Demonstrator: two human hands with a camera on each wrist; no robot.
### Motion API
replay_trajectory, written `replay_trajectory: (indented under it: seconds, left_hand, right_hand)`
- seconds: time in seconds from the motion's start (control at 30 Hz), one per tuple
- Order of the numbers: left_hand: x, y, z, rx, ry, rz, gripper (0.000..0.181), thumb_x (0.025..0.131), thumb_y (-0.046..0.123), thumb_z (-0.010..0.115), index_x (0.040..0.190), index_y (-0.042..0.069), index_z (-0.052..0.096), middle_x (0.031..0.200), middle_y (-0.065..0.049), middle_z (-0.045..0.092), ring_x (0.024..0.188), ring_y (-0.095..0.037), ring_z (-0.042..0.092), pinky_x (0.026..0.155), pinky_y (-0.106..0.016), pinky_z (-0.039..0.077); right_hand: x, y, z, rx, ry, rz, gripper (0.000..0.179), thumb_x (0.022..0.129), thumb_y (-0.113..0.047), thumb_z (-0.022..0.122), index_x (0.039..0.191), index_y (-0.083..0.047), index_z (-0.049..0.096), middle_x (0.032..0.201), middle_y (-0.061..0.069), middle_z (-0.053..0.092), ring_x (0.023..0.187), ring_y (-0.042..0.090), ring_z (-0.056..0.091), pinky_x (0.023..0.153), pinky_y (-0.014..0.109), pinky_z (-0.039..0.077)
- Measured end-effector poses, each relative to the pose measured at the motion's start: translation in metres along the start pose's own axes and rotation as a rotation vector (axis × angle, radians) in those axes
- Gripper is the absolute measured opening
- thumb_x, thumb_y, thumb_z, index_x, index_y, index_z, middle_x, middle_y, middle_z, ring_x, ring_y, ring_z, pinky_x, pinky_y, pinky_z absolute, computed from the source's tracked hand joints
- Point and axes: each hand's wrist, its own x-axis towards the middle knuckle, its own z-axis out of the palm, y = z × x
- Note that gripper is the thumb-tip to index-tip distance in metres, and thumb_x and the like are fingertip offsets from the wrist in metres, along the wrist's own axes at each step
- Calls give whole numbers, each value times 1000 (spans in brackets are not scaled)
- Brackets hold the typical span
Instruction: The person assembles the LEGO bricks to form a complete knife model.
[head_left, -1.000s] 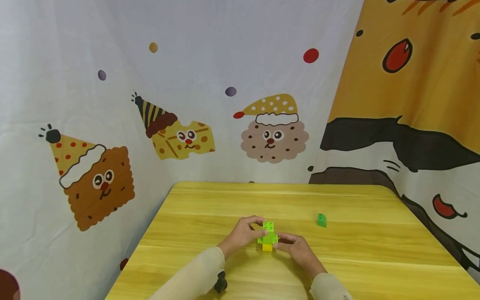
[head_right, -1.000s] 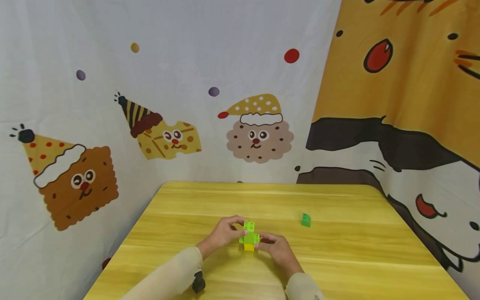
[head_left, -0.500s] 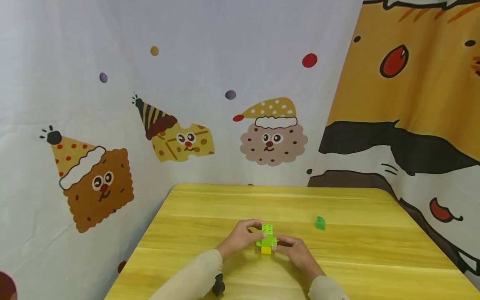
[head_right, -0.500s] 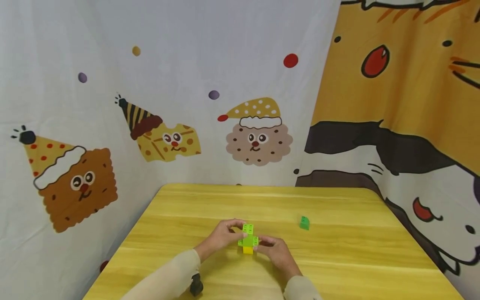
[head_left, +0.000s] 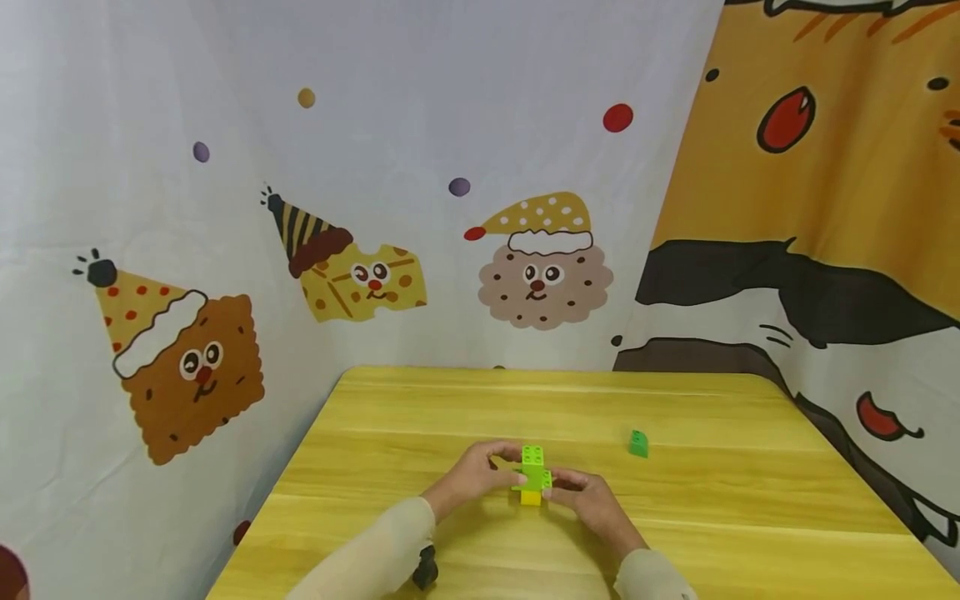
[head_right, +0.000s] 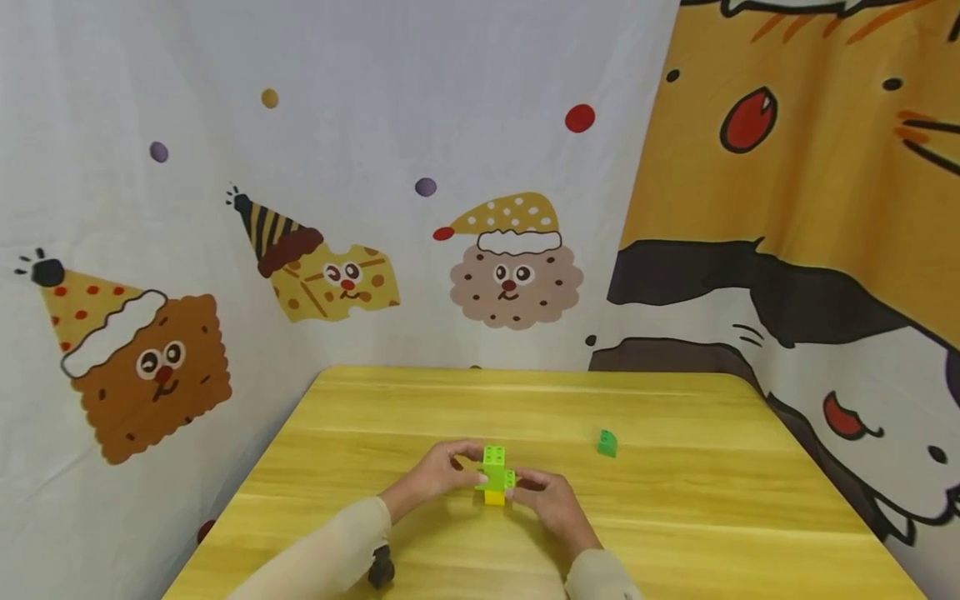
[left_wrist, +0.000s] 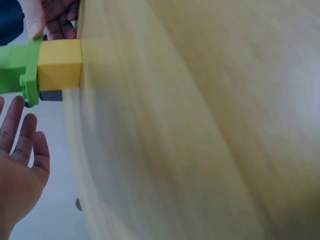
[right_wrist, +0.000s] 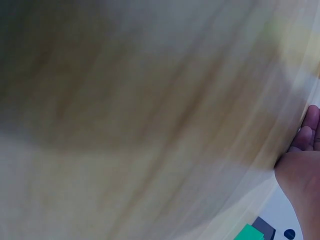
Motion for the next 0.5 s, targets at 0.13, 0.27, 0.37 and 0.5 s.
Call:
replay_trajectory:
  seconds: [0.13,0.27,0.37,0.5]
  left_hand:
    - [-1,-8,-6,32,-28,-35,49,87,28,79,133,17,63,120,1,64,115,-24,55,88,-38,47]
    - [-4,-17,-10,31,-47,-66,53,87,28,79,135,11,61,120,1,64,115,-23,55,95,-43,47]
    - [-7,-21,-10,9,-66,-88,51,87,27,79,132,10,62,118,0,64,114,-24,57,98,-46,46]
    - [-8,-23,-9,-10,-75,-108,48,87,27,79,129,11,63,116,1,64,112,-23,58,99,-46,45]
  right_hand:
    - [-1,-2,0,2,3,-2,50,83,-26,82,124,-2,68,116,11,68,106,26,61,92,51,48]
    - [-2,-3,0,13,5,7,50,82,-26,83,124,-2,69,115,11,68,106,26,61,92,50,48]
    - [-1,-3,1,9,10,9,50,82,-26,83,124,-3,69,115,11,69,106,26,62,92,49,49]
    - [-1,-3,0,5,14,9,50,81,-25,84,123,-3,69,114,11,69,106,26,63,91,48,50]
